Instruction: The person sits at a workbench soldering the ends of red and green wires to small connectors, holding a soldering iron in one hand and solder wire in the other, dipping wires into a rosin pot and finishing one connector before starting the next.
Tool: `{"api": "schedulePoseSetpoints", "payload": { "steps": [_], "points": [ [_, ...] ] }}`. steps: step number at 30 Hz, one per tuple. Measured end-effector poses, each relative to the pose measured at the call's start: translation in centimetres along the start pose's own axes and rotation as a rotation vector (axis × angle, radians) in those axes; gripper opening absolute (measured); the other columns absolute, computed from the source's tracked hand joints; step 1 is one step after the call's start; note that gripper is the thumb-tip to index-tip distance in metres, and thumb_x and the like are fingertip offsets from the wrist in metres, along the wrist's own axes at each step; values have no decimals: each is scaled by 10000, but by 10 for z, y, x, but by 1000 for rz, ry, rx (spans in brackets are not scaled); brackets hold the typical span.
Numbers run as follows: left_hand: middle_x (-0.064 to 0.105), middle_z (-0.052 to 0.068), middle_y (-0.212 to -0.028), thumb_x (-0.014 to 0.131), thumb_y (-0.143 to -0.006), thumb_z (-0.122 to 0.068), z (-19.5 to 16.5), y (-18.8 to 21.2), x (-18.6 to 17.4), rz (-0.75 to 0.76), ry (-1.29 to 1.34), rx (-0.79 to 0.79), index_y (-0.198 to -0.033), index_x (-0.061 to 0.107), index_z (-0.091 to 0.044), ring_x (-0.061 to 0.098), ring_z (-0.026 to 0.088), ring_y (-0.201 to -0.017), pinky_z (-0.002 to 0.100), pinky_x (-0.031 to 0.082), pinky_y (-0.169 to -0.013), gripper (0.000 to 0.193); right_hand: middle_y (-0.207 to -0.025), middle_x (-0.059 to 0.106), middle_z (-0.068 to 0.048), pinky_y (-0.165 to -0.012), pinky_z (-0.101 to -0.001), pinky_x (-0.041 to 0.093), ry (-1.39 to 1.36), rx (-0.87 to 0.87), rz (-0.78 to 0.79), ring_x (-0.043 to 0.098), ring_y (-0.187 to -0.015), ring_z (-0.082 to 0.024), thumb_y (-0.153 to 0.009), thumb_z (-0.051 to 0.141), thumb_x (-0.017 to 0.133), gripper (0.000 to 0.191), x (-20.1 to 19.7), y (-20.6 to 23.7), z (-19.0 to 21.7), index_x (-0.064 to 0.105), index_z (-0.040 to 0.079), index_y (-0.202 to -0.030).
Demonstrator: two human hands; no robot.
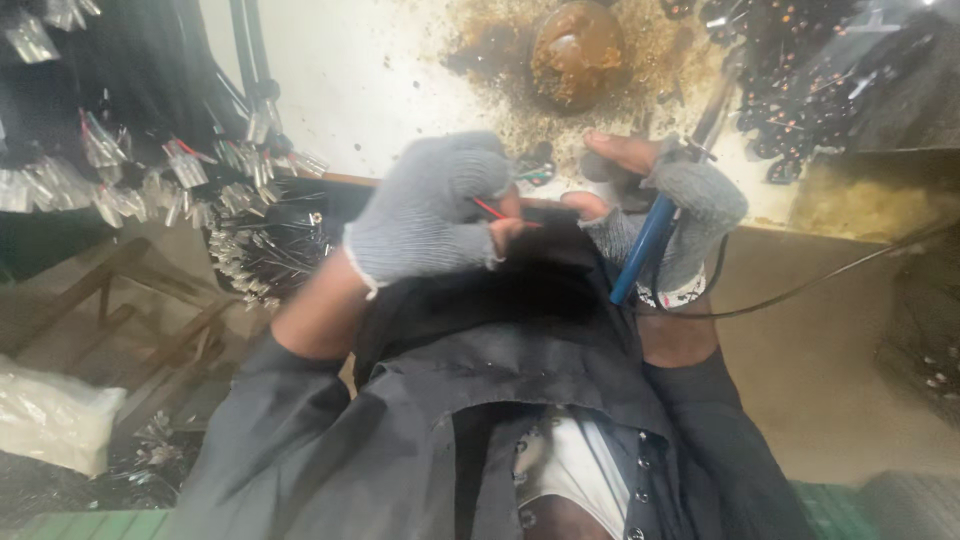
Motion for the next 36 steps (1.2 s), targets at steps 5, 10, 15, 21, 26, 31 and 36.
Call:
{"api": "schedulePoseSetpoints", "payload": {
  "steps": [5,10,15,21,26,31,36],
  "points": [
    [619,50,-810,817,-874,-293,7,-2,41,-2,171,12,-842,683,-109,642,236,-769,364,501,-693,230,-1071,707,-67,-859,-272,563,-102,3,5,699,-988,-167,-964,137,904,309,-2,11,-8,704,82,-1193],
    [621,81,-881,793,-920,-326,2,2,42,4,5,105,-933,686,-90,645,298,-848,388,503,-727,259,-1028,695,-57,-812,-274,557,-140,-102,30,685,-942,-156,-994,44,837,237,7,3,-23,675,83,-1163],
    [635,56,-847,786,-896,-376,12,3,39,21,2,31,-852,700,-135,674,258,-785,382,514,-689,260,-1095,720,-87,-856,-291,603,-13,-101,30,727,-1016,-177,-988,42,847,232,2,15,-28,685,71,-1152],
    [640,61,-876,803,-855,-287,-4,-2,45,-38,-182,104,-854,691,-139,669,267,-791,391,509,-673,185,-1040,718,-71,-785,-258,581,-5,-159,65,719,-921,-163,-1010,169,834,215,1,6,-28,701,97,-1163],
    [659,67,-932,806,-780,-183,-21,-4,31,-39,-263,234,-858,678,-159,675,270,-792,389,520,-636,152,-873,721,-25,-689,-308,495,211,-318,139,646,-736,-180,-961,295,779,165,6,-10,-18,765,140,-1017],
    [638,21,-821,833,-846,-140,-7,-10,24,-102,-360,193,-864,688,-166,676,229,-747,385,519,-627,148,-869,727,-10,-691,-349,493,351,-404,86,627,-742,-213,-1023,305,712,169,16,-10,-5,795,158,-1030],
    [652,49,-878,804,-838,-139,9,-10,19,-268,-316,103,-853,679,-138,685,238,-789,371,548,-681,126,-892,732,-45,-726,-352,506,317,-363,-61,651,-766,-218,-1050,324,780,225,11,-6,1,774,108,-1114]
  ]
}}
Point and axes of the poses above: each hand's wrist, its own y-axis away from the middle knuckle, its own x-axis out of the palm, z = x × y, the point moved 6 cm from there along -y, towards the middle knuckle
